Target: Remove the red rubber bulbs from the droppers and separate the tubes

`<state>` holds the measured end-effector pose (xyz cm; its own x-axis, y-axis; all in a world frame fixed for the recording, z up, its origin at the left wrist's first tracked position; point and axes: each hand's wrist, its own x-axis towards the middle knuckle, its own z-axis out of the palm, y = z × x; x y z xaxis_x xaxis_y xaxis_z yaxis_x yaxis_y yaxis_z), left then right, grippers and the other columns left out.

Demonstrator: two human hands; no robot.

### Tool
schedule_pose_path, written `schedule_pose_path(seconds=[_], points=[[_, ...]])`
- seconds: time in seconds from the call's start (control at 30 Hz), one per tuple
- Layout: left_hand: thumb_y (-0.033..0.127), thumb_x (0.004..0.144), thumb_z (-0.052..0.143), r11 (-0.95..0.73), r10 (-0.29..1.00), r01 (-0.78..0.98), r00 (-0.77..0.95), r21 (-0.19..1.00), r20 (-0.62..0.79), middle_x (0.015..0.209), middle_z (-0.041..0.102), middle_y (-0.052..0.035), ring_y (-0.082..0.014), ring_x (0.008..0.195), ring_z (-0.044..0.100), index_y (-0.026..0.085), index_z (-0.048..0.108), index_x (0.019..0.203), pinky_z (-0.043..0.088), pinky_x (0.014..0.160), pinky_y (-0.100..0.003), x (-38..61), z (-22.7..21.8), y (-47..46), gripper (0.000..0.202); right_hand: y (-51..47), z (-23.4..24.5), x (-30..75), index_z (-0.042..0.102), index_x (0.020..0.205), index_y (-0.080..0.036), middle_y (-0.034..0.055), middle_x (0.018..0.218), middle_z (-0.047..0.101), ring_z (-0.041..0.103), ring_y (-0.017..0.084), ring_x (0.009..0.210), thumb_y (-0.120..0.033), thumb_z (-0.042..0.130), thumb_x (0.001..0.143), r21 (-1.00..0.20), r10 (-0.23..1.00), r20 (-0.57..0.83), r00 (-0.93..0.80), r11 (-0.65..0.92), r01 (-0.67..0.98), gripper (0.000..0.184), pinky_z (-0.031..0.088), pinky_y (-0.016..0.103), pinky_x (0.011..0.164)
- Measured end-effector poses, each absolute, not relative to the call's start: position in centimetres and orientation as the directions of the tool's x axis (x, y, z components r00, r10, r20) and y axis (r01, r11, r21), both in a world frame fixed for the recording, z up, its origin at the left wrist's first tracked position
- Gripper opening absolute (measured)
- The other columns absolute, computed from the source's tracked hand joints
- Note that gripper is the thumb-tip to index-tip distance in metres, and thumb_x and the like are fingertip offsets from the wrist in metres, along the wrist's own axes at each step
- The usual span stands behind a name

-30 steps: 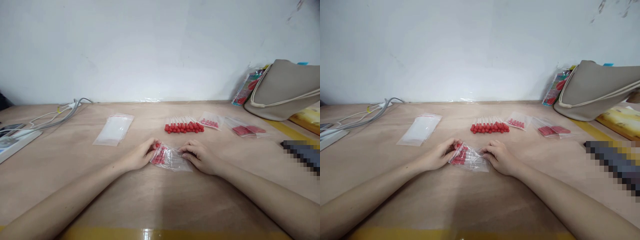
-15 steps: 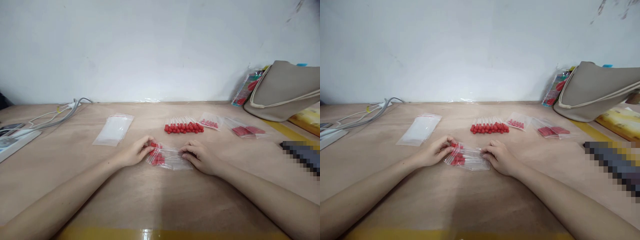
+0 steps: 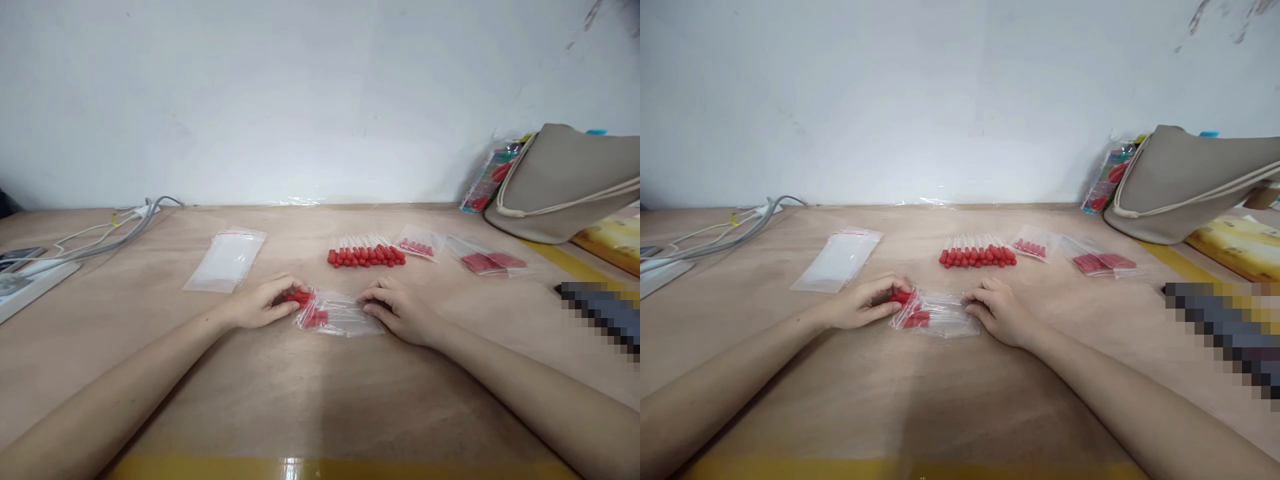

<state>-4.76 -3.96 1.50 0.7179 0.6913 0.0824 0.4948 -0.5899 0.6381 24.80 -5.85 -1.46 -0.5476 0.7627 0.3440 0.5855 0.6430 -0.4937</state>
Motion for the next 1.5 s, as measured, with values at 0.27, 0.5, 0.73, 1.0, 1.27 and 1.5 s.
schedule_pose_path(seconds=[0.27, 0.5, 0.73, 1.0, 1.27, 1.5], points=[[0.026, 0.085, 0.047, -0.672, 0.687, 0.535, 0.708, 0.513, 0.162, 0.097, 0.056, -0.007, -0.0158, 0.085, 0.053, 0.017, 0.05, 0.103, 0.044, 0.076, -0.028, -3.6, 1.5, -4.1, 0.02, -5.8, -1.3, 24.7, 0.062, 0.098, -0.017, 0.009, 0.089, 0.061, 0.055, 0.018, 0.084, -0.028, 0.044, 0.087, -0.425, 0.711, 0.499, -0.496, 0.699, 0.575, 0.023, 0.045, 0.035, 0.075], [0.02, 0.086, 0.041, -0.736, 0.671, 0.54, 0.664, 0.409, 0.33, 0.096, 0.052, -0.0082, -0.0174, 0.091, 0.051, 0.016, 0.052, 0.097, 0.043, 0.082, -0.031, -2.9, 1.1, -3.1, 0.016, -5.8, -1.3, 24.2, 0.046, 0.127, -0.024, 0.0092, 0.125, 0.053, 0.05, 0.022, 0.112, -0.037, 0.048, 0.086, -0.337, 0.669, 0.376, -0.641, 0.743, 0.578, 0.044, 0.04, 0.043, 0.094], [0.028, 0.083, 0.053, -0.713, 0.69, 0.47, 0.604, 0.52, 0.399, 0.097, 0.058, -0.0071, -0.0155, 0.089, 0.057, 0.018, 0.063, 0.092, 0.048, 0.075, -0.028, -4.1, 0.4, -1.6, 0.016, -4.1, -2.0, 24.8, 0.051, 0.123, -0.023, 0.0058, 0.124, 0.054, 0.048, 0.021, 0.117, -0.024, 0.043, 0.088, -0.347, 0.709, 0.437, -0.553, 0.7, 0.624, 0.036, 0.039, 0.044, 0.1], [0.035, 0.069, 0.068, -0.59, 0.806, 0.531, 0.43, 0.609, 0.406, 0.086, 0.068, -0.0046, -0.0181, 0.081, 0.064, 0.021, 0.067, 0.084, 0.052, 0.076, -0.033, -11.6, 6.9, 0.0, 0.02, -3.6, -2.2, 25.5, 0.055, 0.119, -0.022, 0.0043, 0.12, 0.058, 0.05, 0.019, 0.114, -0.023, 0.043, 0.088, -0.388, 0.709, 0.417, -0.569, 0.705, 0.594, 0.033, 0.04, 0.041, 0.1], [0.03, 0.082, 0.054, -0.621, 0.698, 0.729, 0.345, 0.289, 0.628, 0.093, 0.067, -0.004, -0.0154, 0.083, 0.062, 0.021, 0.067, 0.092, 0.05, 0.078, -0.029, -7.6, 4.0, 1.3, 0.02, -3.8, -1.8, 25.7, 0.049, 0.126, -0.023, 0.0072, 0.13, 0.049, 0.042, 0.022, 0.122, -0.039, 0.047, 0.086, -0.387, 0.713, 0.308, -0.629, 0.698, 0.602, 0.043, 0.034, 0.045, 0.102], [0.011, 0.085, 0.046, -0.653, 0.584, 0.714, 0.687, -0.253, 0.432, 0.103, 0.063, -0.0081, -0.0185, 0.092, 0.057, 0.018, 0.063, 0.101, 0.045, 0.078, -0.03, -1.1, 1.5, 3.7, 0.025, -4.0, -1.5, 25.7, 0.05, 0.125, -0.021, 0.0088, 0.13, 0.049, 0.042, 0.023, 0.122, -0.044, 0.049, 0.084, -0.374, 0.71, 0.31, -0.632, 0.702, 0.606, 0.047, 0.033, 0.044, 0.103]])
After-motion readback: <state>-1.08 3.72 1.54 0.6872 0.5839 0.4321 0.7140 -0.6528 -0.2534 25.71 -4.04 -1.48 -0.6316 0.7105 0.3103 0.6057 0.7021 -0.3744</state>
